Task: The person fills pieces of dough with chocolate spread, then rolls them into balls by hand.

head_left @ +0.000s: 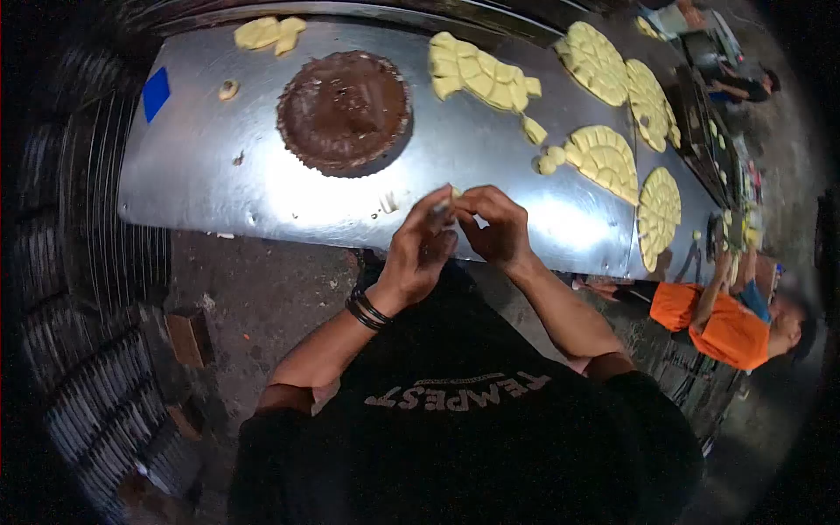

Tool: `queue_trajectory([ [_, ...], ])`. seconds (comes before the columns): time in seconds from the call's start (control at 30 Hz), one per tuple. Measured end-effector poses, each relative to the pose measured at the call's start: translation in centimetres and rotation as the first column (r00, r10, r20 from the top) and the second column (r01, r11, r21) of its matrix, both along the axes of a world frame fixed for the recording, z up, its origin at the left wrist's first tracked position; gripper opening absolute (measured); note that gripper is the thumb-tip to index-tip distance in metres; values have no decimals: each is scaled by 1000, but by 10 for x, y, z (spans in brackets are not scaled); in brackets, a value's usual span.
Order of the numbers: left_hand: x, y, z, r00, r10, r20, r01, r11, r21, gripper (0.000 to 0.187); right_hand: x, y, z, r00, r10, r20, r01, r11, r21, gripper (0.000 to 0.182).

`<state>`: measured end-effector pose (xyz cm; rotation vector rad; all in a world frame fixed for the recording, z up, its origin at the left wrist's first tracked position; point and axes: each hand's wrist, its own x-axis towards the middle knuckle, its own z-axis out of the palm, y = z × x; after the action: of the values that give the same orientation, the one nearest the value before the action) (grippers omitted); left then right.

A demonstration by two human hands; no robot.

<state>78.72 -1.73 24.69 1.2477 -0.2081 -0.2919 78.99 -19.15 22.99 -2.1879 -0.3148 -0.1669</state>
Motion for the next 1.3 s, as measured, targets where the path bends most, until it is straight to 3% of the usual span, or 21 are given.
queue_trajectory([
  [0.1, -3, 0, -20, 968, -240, 76, 227, 962, 154, 25, -42, -62, -52, 951, -135, -279, 175, 977, 124, 42],
  [0.13, -3, 5, -11, 976, -161, 144, 118, 956, 267, 23, -63, -83, -76, 903, -146, -405, 257, 938, 234, 40],
  [0.17, -2, 5, -10, 975, -61, 212, -7, 952, 305, 25, -65, -89, -64, 926, -98, -365, 142, 985, 95, 29],
  [0.2, -4, 8, -18, 994, 38, 101, -63, 966, 252, 27, -67, -95, -50, 947, -44, -318, 29, 998, -52, 18],
  [0.23, -5, 9, 7, 987, 142, 69, -156, 941, 299, 28, -69, -100, -35, 964, 17, -266, -70, 979, -190, 13],
  [0.3, -7, 13, 4, 963, 251, 101, -270, 913, 305, 29, -18, -101, 10, 782, 281, -556, -479, 842, -248, 28],
  [0.33, -10, 12, 7, 957, 277, 84, -289, 907, 305, 29, -5, -98, 11, 838, 268, -475, -383, 910, -161, 32],
  [0.37, -13, 10, 10, 948, 313, 63, -317, 900, 300, 29, 8, -89, 6, 946, 270, -181, -309, 920, -243, 22],
  [0.43, -21, 5, 19, 923, 366, 116, -383, 859, 338, 33, 25, -69, -25, 972, 207, 109, -197, 975, -103, 11],
  [0.5, -29, 1, 32, 877, 458, 147, -479, 805, 349, 34, 13, -61, -39, 924, 368, -106, -377, 827, -417, 10],
  [0.6, -58, 8, 52, 777, 614, 138, -624, 722, 299, 33, 3, -103, -48, 669, 742, -46, -695, 602, -393, 26],
  [0.63, -71, 16, 51, 747, 655, 114, -657, 701, 276, 35, 16, -116, -47, 630, 765, -132, -746, 549, -376, 20],
  [0.7, -92, 19, 52, 658, 747, 96, -725, 592, 352, 35, 43, -121, -53, 759, 649, 58, -555, 691, -463, 17],
  [0.77, -106, 23, 41, 628, 777, 50, -726, 562, 396, 36, 51, -96, -60, 914, 353, 199, -244, 873, -423, 11],
  [0.83, -109, 26, 20, 650, 760, -15, -699, 605, 381, 35, 47, -72, -63, 982, 172, 78, -128, 910, -394, 11],
  [0.93, -83, 10, 12, 747, 661, -66, -610, 722, 327, 34, 10, -85, -47, 899, 431, 73, -369, 837, -403, 13],
  [1.03, -51, 5, 10, 853, 519, -56, -495, 838, 232, 32, 20, -132, -59, 812, 548, 199, -463, 814, -350, 13],
  [1.1, -30, 6, 11, 915, 397, -68, -373, 899, 230, 30, 30, -120, -48, 945, 251, 208, -164, 918, -362, 14],
  [1.17, -13, 10, 12, 953, 290, -84, -265, 937, 228, 28, 36, -93, -53, 962, -67, 264, 168, 908, -385, 13],
  [1.3, 11, 16, 6, 991, 76, -112, -57, 985, 161, 24, -7, -84, -41, 991, -101, -85, 59, 917, -394, 24],
])
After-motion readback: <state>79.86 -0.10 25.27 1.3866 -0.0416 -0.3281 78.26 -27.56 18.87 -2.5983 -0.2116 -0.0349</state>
